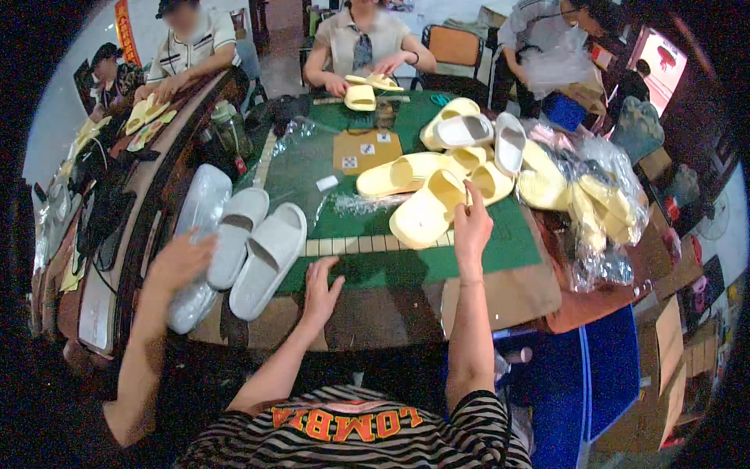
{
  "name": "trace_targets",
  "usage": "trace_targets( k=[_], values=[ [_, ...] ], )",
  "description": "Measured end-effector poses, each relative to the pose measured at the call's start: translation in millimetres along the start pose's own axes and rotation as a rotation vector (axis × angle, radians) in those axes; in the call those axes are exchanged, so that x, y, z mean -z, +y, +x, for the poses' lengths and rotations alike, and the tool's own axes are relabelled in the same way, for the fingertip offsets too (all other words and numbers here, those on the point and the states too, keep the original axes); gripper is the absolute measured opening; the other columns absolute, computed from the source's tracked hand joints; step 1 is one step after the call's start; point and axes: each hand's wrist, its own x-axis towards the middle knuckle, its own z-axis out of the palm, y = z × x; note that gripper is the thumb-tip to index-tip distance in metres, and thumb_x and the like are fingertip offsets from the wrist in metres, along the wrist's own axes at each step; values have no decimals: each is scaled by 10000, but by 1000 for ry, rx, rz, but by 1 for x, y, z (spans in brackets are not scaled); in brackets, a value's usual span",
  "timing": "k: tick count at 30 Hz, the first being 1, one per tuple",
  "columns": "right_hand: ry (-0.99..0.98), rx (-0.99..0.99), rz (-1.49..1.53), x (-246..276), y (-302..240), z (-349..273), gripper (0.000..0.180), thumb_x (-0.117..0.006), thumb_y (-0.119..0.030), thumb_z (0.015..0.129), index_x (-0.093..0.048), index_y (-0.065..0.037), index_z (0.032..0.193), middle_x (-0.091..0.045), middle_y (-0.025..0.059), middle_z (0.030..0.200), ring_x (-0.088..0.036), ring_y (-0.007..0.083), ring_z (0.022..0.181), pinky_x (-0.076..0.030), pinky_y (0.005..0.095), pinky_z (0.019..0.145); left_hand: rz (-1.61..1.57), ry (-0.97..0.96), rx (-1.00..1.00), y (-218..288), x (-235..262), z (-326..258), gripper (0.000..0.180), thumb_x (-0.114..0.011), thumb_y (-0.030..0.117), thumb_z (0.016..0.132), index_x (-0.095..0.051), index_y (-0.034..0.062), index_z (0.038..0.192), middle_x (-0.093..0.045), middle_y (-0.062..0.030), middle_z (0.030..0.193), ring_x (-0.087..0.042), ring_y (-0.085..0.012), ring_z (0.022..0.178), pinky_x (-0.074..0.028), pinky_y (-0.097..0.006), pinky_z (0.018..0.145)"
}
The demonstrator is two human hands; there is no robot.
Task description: The person pairs slippers together by aligning pairs of slippers and securing them with plastic fastener ties by hand.
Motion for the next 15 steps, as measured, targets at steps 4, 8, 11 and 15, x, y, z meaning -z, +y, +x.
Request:
trace_targets(
  k=[4,8,11,15],
  values=[
    [-34,-40,113,43,-11,-73,432,-514,-56,806,-564,-132,1228,-548,125,657,-496,147,567,-437,310,573,-139,158,117,1,4,3,384,-565,-4,824,-475,16,1197,-493,-171,1173,-466,-339,1129,-363,-378,986],
    [-70,-17,38,58,36,-140,464,-536,-40,807,-525,-147,1259,-496,116,615,-484,174,524,-420,321,531,114,17,-166,17,-3,11,464,-581,-15,774,-467,35,1220,-463,-146,1252,-420,-322,1201,-320,-433,1015],
    [-139,-175,22,68,46,-169,508,-542,-42,812,-484,-169,1300,-471,101,590,-467,169,500,-409,323,515,157,-174,-336,41,-24,39,558,-565,-34,773,-393,41,1298,-446,-144,1309,-347,-305,1298,-263,-447,1074],
    [-111,-144,7,72,40,-180,498,-551,-53,813,-494,-183,1289,-484,89,569,-490,176,497,-420,328,511,198,-205,-399,48,-51,75,484,-612,20,766,-446,51,1219,-522,-143,1172,-464,-288,1169,-323,-449,1011]
  ],
)
